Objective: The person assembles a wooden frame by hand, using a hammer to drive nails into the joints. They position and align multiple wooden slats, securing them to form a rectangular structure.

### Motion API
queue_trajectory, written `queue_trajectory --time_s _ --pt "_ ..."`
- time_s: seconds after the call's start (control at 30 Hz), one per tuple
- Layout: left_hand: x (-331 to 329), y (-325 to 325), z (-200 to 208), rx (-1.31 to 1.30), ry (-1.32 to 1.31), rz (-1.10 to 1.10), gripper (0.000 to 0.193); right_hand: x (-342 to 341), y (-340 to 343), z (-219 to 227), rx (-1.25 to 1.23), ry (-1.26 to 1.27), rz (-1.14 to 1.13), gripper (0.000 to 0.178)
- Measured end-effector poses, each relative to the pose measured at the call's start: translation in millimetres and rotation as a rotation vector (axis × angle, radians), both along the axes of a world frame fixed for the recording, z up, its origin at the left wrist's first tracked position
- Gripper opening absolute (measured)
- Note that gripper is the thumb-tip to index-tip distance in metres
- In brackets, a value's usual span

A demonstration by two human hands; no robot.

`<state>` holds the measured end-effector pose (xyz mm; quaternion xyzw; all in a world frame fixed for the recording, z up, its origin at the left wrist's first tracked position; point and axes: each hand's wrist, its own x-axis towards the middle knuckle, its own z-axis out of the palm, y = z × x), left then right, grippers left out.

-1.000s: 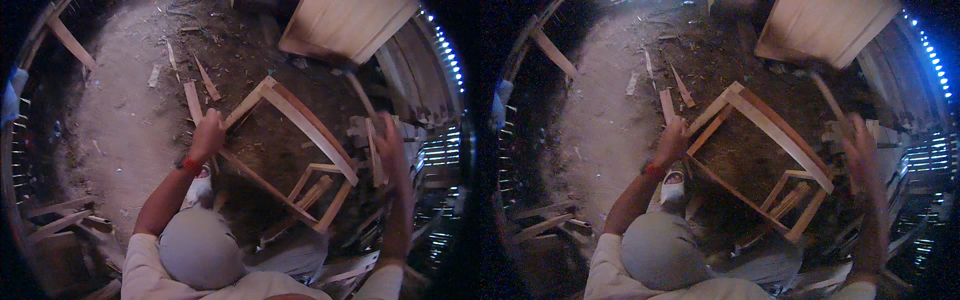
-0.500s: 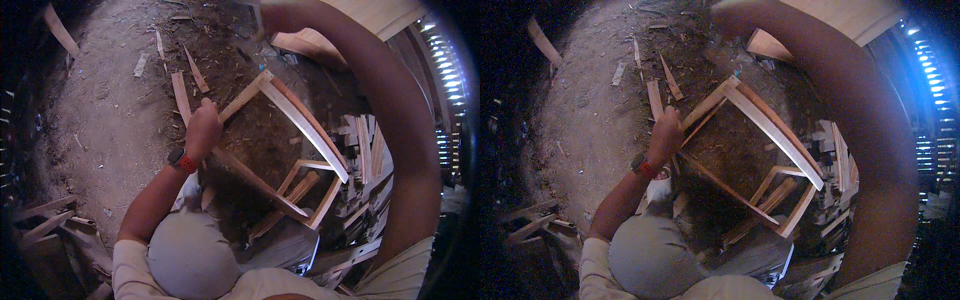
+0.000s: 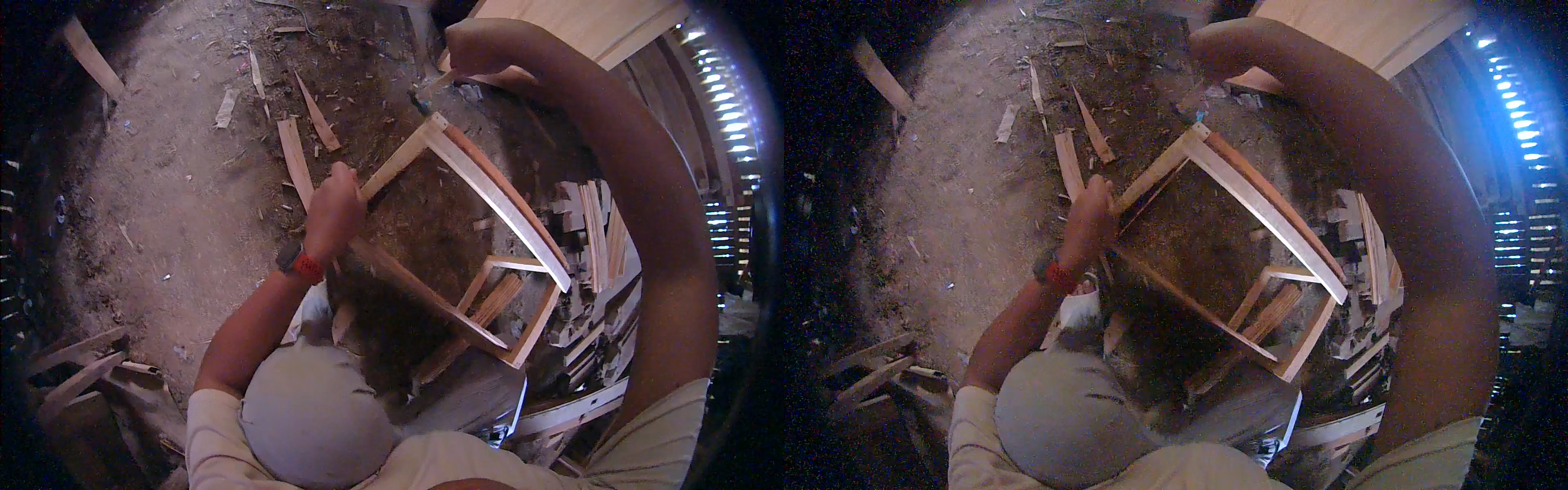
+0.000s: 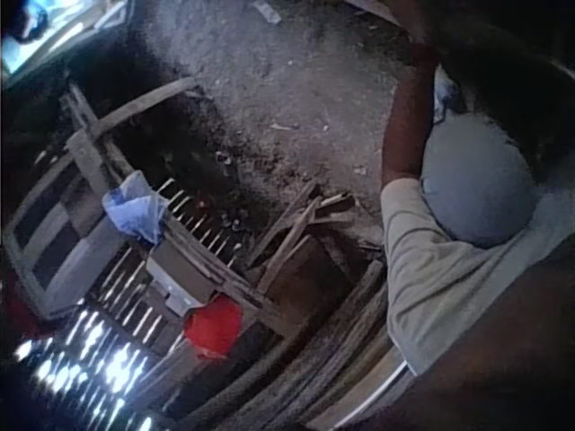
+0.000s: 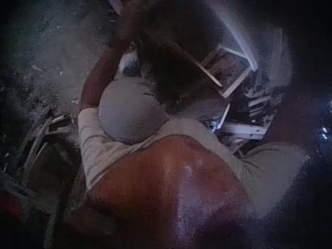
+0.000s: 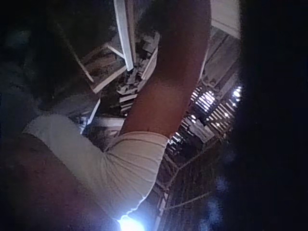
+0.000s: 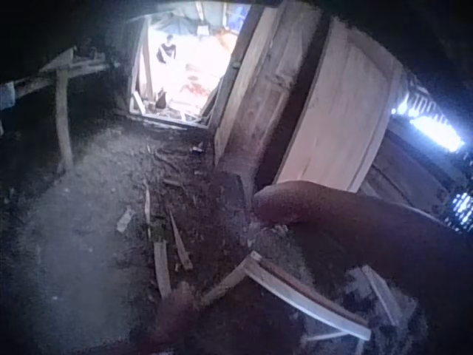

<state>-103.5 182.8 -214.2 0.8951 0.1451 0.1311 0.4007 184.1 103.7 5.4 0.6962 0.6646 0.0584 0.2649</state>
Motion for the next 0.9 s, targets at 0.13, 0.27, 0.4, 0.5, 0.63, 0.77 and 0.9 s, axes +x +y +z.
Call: queue_trajectory --time_s 0.13,0.27,0.4,0.5,0.63,0.77,0.9 --pt "0.6 4.8 8.2 -0.020 0.082 0.044 0.019 0.8 6.0 0.8 0.207 0.140 -0.008 0.012" --pt "2.7 -6.5 11.4 -0.027 0.049 -0.016 0.019 6.9 -21.6 -21.5 0.200 -0.138 0.245 0.014" --pt "5.6 8.9 0.3 -0.027 0.080 0.025 0.020 -73.5 -12.4 31.4 -0.092 -0.074 -0.429 0.022" --pt "9.3 0.4 5.5 -0.078 0.131 0.015 0.021 -81.7 -92.8 27.9 0.482 0.062 -0.438 0.025" --pt "3.7 12.0 5.4 0.113 0.042 -0.012 0.025 -162.6 -207.9 21.4 0.838 0.523 -1.055 0.028" --pt "0.5 29.9 -34.3 0.258 -0.139 -0.131 0.025 -265.2 -362.0 -65.5 1.241 0.282 -1.266 0.035" --pt "10.6 12.7 -12.2 -0.009 0.086 -0.193 0.021 -360.9 -426.8 -133.5 1.545 0.101 -1.693 0.025"
